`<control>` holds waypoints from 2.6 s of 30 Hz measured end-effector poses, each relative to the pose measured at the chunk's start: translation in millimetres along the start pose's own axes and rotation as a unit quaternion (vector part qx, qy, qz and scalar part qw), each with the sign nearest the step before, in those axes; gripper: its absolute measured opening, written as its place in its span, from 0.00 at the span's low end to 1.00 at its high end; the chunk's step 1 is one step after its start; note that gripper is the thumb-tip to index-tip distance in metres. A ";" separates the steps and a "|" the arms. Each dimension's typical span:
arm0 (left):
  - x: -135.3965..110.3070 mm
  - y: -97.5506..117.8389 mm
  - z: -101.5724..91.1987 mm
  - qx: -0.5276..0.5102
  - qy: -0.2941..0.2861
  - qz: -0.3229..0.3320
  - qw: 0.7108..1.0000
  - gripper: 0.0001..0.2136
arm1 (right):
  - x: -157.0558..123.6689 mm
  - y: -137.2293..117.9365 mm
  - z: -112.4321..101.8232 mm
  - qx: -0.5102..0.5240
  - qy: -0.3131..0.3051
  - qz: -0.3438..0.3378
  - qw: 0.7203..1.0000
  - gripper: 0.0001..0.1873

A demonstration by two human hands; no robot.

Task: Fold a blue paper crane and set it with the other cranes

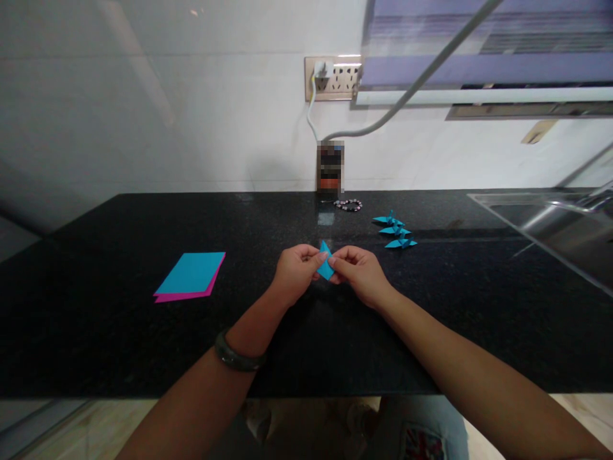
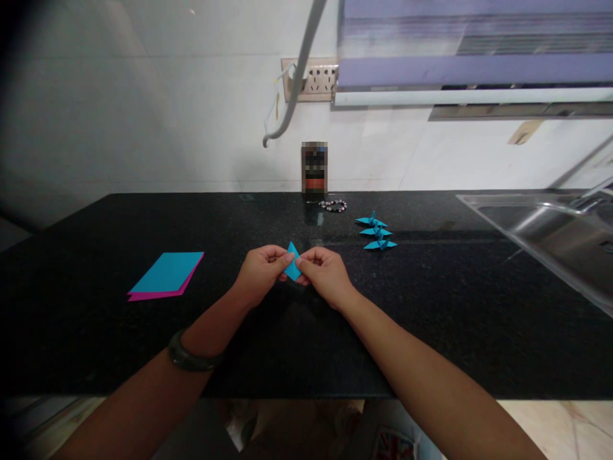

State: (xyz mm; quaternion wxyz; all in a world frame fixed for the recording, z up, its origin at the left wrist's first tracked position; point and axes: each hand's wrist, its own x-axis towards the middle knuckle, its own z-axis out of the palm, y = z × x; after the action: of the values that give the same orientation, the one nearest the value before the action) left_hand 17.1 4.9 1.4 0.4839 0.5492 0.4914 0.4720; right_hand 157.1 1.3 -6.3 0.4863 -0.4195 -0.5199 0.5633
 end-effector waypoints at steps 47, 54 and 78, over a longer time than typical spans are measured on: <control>-2.6 6.7 -5.4 -0.003 -0.078 -0.058 0.995 0.08 | 3.7 -4.6 -10.5 -0.035 -0.023 -0.016 0.999 0.13; -4.6 7.3 -5.9 0.011 -0.117 -0.042 0.992 0.08 | 1.8 -7.0 -8.7 -0.041 -0.054 -0.007 0.998 0.12; -6.0 8.7 -1.4 0.085 -0.130 -0.034 0.987 0.11 | 3.4 -3.8 -8.4 -0.042 0.006 -0.022 0.999 0.16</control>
State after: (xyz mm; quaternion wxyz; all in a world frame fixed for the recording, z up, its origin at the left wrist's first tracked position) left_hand 16.0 -1.4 9.9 0.5110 0.6278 0.4810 0.3367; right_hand 165.2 6.0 -3.2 0.4835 -0.4317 -0.5492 0.5275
